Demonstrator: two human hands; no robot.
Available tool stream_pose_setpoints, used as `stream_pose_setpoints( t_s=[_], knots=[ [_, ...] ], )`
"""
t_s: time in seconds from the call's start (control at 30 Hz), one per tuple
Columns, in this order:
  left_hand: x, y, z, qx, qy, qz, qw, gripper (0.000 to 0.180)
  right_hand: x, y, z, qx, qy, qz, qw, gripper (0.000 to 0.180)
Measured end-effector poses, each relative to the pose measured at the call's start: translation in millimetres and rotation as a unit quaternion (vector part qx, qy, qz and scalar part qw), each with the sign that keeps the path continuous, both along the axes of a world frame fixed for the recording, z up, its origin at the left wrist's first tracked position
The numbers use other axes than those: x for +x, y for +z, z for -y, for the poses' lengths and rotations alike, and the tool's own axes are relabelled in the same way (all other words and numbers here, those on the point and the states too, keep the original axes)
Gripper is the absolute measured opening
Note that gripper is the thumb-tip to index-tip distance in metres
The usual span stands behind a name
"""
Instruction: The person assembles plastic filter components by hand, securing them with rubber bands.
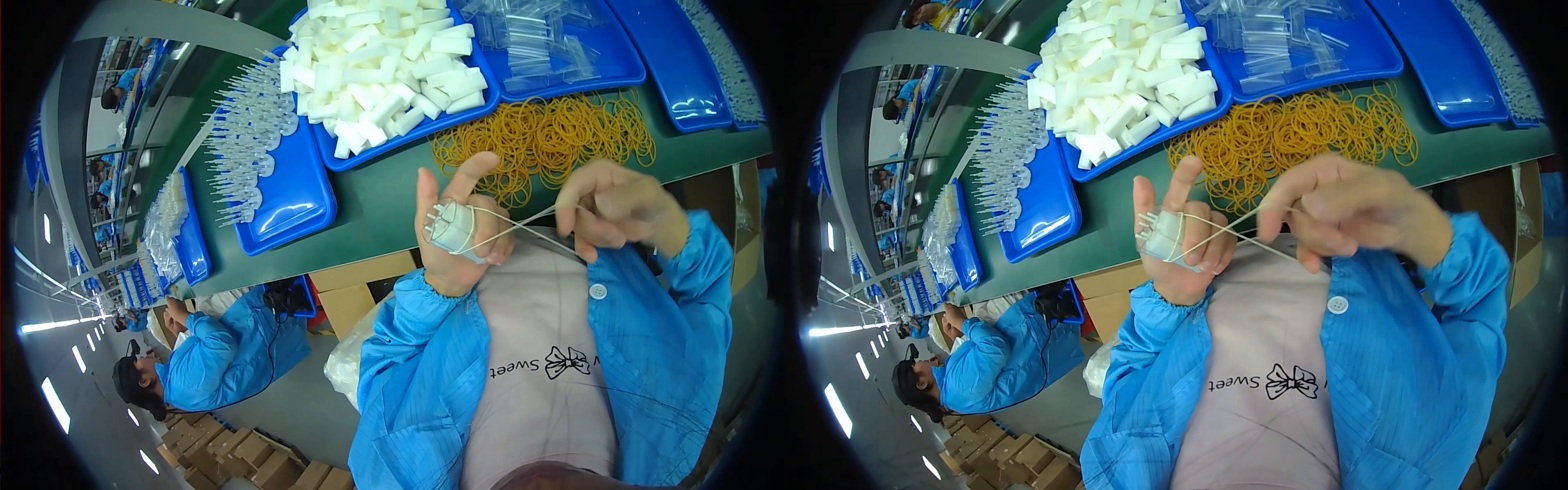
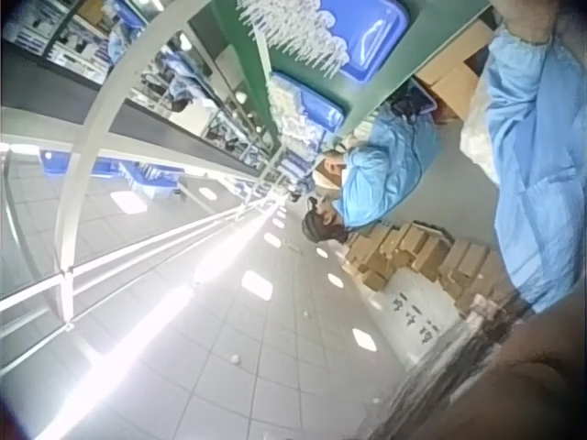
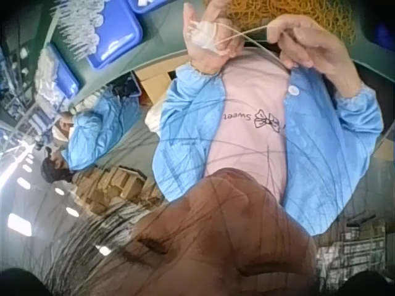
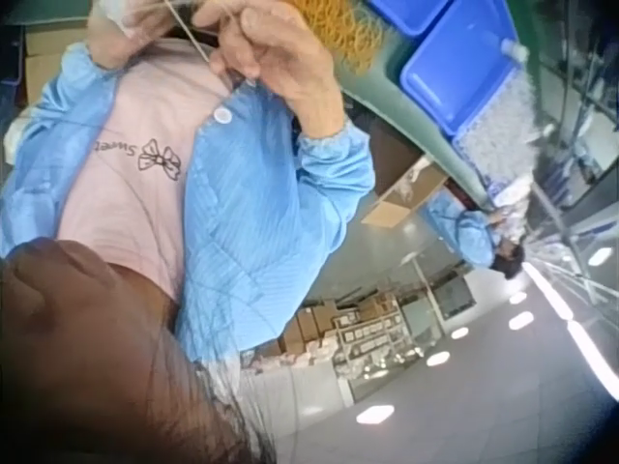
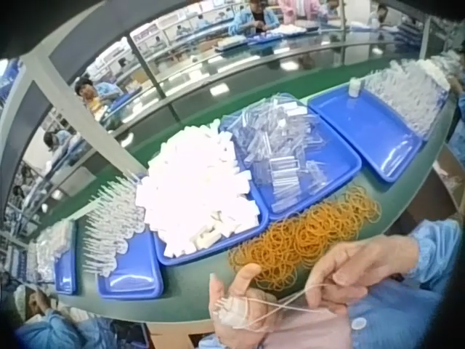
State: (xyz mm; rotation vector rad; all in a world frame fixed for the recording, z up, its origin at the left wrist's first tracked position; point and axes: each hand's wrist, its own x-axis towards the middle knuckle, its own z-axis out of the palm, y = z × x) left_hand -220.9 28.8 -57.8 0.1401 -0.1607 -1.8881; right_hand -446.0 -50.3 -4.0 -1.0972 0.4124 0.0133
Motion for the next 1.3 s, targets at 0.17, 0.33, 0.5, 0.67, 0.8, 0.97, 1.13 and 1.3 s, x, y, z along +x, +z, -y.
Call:
stream_pose_setpoints(
  t_s=[0.17,0.33,0.5,0.67,0.8,0.97,1.13,1.3],
  knots=[
    [-8,-9,0,-0.121,0.042,0.036,0.991,0.072,11,-72,-69,0.321,-0.224,0.415,0.821,0.06],
    [0,-15,-1,-0.217,0.145,0.437,0.861,0.08,22,-90,-59,0.328,-0.264,0.398,0.815,0.064],
    [-4,-12,8,-0.27,0.255,0.689,0.623,0.074,38,-55,-42,-0.128,-0.245,0.143,0.95,0.068],
    [-12,3,10,-0.257,0.174,0.732,0.606,0.079,58,-35,-56,-0.574,-0.275,0.002,0.771,0.038],
    [-18,-10,14,-0.259,0.068,0.609,0.747,0.088,53,-21,-51,-0.652,-0.187,-0.08,0.731,0.047],
    [-11,-1,13,-0.113,-0.045,0.399,0.909,0.099,50,-31,-45,-0.526,-0.314,0.018,0.79,0.054],
    [-19,10,9,-0.071,0.005,0.321,0.944,0.098,53,-35,-47,-0.582,-0.299,0.04,0.755,0.061],
    [-31,7,8,0.007,0.029,0.3,0.954,0.091,49,-45,-44,-0.541,-0.291,0.043,0.788,0.053]
  ],
)
